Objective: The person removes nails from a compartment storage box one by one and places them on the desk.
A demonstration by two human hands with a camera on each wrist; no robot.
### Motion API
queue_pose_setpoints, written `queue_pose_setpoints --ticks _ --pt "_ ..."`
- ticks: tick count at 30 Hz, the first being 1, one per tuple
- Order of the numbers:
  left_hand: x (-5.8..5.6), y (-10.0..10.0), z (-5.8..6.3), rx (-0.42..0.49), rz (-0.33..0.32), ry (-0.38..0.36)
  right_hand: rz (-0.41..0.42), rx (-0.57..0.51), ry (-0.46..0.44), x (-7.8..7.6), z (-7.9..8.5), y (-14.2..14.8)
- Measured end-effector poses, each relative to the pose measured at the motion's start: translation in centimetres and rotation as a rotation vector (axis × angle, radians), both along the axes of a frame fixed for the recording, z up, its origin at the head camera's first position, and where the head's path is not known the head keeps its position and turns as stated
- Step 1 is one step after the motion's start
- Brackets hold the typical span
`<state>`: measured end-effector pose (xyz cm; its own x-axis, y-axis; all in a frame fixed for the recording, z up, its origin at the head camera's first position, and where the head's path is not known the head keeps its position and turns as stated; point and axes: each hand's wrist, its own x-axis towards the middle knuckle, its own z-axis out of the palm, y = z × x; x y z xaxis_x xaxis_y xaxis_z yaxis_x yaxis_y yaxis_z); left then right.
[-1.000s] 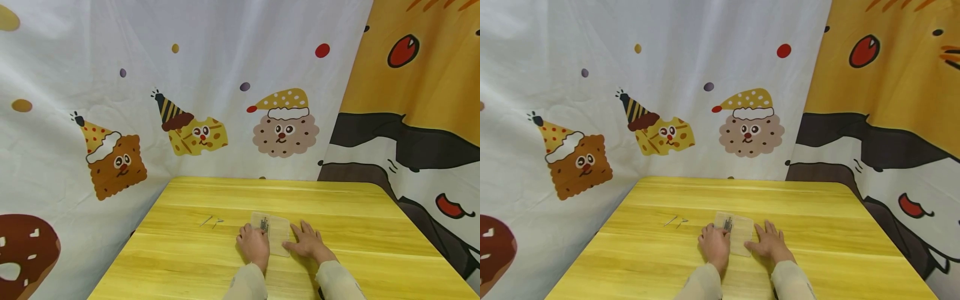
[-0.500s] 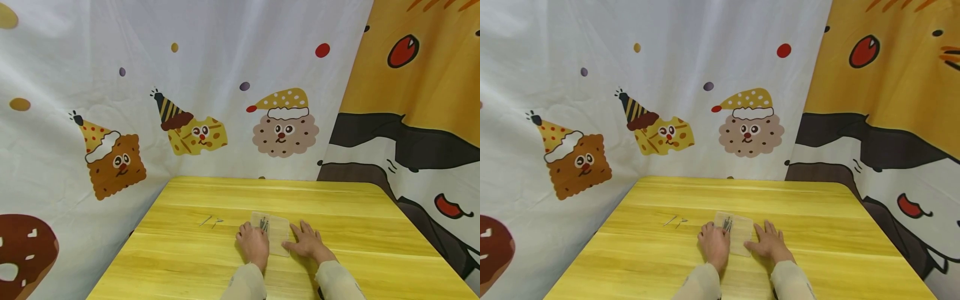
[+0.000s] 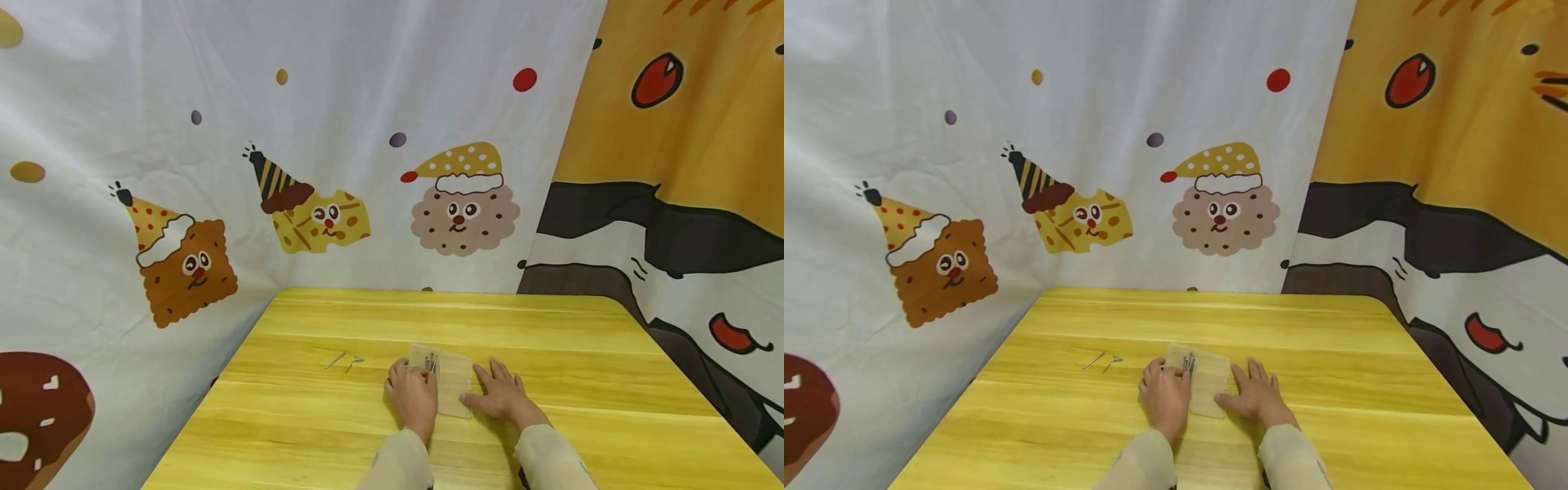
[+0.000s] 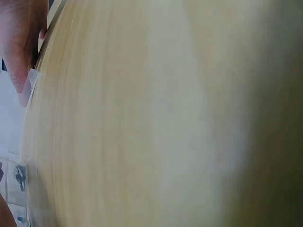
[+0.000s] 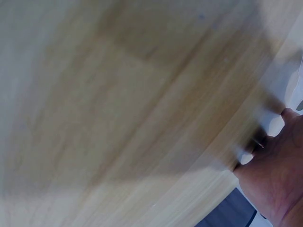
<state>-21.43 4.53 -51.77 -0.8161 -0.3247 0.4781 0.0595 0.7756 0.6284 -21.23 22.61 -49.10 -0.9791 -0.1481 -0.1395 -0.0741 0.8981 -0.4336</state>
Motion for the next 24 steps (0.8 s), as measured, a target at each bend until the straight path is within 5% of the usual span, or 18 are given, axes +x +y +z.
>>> queue_pose_setpoints --ticks 24 --pt "-1.8 -3.7 2.9 0.133 0.0 0.014 0.02 -0.022 -0.009 0.4 0.6 -0.1"
